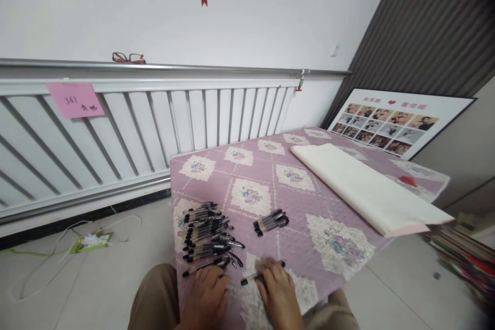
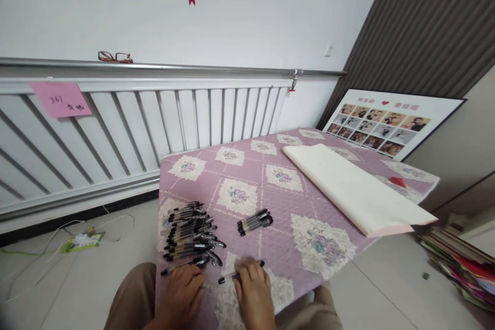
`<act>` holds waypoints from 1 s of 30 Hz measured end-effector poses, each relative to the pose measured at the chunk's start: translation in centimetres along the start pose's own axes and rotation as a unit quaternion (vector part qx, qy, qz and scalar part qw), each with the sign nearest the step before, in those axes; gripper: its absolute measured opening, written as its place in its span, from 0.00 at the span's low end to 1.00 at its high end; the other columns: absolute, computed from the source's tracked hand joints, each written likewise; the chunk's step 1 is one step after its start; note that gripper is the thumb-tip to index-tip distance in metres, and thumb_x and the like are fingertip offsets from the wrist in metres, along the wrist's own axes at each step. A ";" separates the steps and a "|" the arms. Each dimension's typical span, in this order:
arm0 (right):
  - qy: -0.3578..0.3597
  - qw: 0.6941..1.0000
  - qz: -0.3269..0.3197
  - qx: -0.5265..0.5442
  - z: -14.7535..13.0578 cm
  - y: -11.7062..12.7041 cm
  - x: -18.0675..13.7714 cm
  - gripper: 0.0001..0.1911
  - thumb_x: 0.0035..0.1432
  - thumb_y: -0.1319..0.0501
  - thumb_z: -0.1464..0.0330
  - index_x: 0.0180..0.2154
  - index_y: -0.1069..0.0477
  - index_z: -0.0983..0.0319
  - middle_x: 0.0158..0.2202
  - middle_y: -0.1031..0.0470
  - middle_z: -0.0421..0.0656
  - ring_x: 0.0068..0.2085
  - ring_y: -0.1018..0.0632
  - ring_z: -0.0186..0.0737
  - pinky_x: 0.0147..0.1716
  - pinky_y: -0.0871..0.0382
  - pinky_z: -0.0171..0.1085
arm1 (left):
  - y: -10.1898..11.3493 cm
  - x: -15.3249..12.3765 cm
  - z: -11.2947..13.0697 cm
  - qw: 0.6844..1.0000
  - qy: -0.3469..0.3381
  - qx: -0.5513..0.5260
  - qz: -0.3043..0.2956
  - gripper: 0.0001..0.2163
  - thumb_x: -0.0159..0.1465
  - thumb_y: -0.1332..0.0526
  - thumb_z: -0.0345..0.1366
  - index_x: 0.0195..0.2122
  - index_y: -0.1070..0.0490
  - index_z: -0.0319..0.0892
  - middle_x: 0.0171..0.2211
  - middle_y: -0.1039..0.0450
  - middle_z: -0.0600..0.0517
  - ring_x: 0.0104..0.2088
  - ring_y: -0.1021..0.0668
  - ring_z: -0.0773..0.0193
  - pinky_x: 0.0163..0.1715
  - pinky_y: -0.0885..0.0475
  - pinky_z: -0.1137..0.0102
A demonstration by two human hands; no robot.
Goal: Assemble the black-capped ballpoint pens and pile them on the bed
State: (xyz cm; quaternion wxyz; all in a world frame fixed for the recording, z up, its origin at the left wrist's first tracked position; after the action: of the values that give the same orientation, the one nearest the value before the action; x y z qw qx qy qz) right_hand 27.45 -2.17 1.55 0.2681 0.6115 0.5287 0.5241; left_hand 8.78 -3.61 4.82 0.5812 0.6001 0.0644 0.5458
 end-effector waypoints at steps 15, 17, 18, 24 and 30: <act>-0.146 0.953 0.046 0.262 0.2 0.1 -0.8 0.13 0.60 0.47 0.63 0.41 0.28 0.60 0.42 0.24 0.50 0.45 0.23 0.47 0.47 0.29 0.45 | -4.3 -1.4 -0.7 0.981 0.050 0.008 -0.188 0.04 0.60 0.37 0.35 0.36 0.29 0.47 0.36 0.28 0.55 0.38 0.29 0.60 0.40 0.37 0.67; -0.198 0.939 0.042 0.278 1.9 -0.1 -1.4 0.15 0.58 0.46 0.60 0.41 0.28 0.61 0.42 0.23 0.50 0.45 0.23 0.47 0.48 0.30 0.45 | -4.1 -1.4 -0.7 0.984 0.054 0.006 -0.171 0.03 0.61 0.39 0.32 0.35 0.29 0.47 0.35 0.28 0.54 0.38 0.29 0.61 0.40 0.37 0.67; -0.216 0.933 0.033 0.287 2.3 -0.3 -1.5 0.16 0.58 0.46 0.59 0.41 0.28 0.61 0.42 0.23 0.50 0.45 0.23 0.48 0.48 0.30 0.44 | -3.9 -1.4 -0.8 0.986 0.053 0.002 -0.157 0.03 0.61 0.40 0.32 0.35 0.29 0.46 0.35 0.28 0.54 0.37 0.29 0.61 0.39 0.36 0.67; -0.210 0.917 -0.044 0.335 -0.5 -0.5 -0.4 0.16 0.57 0.46 0.55 0.33 0.27 0.59 0.32 0.23 0.44 0.36 0.23 0.44 0.38 0.30 0.38 | -2.5 -1.6 -0.8 0.995 0.049 -0.029 -0.081 0.08 0.64 0.47 0.31 0.38 0.29 0.45 0.35 0.29 0.51 0.37 0.28 0.61 0.39 0.32 0.67; -0.231 0.872 -0.081 0.423 -2.6 -1.8 0.0 0.19 0.57 0.47 0.52 0.22 0.38 0.58 0.17 0.38 0.35 0.20 0.35 0.36 0.22 0.40 0.34 | -2.3 -1.5 -0.9 0.996 0.056 -0.015 -0.070 0.08 0.64 0.48 0.31 0.39 0.30 0.46 0.35 0.28 0.52 0.35 0.26 0.61 0.36 0.31 0.68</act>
State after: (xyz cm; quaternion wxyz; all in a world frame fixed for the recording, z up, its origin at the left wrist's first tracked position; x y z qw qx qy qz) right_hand 24.37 -2.24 0.76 0.1399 0.7255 0.6702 0.0705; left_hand 8.76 -3.41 1.91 0.6225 0.5535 0.1307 0.5376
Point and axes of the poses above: each hand's wrist, its own x-axis towards the middle knuckle, its own y-axis out of the back of the hand, z = x × y, the point moved 9 cm from there along x, towards the middle knuckle
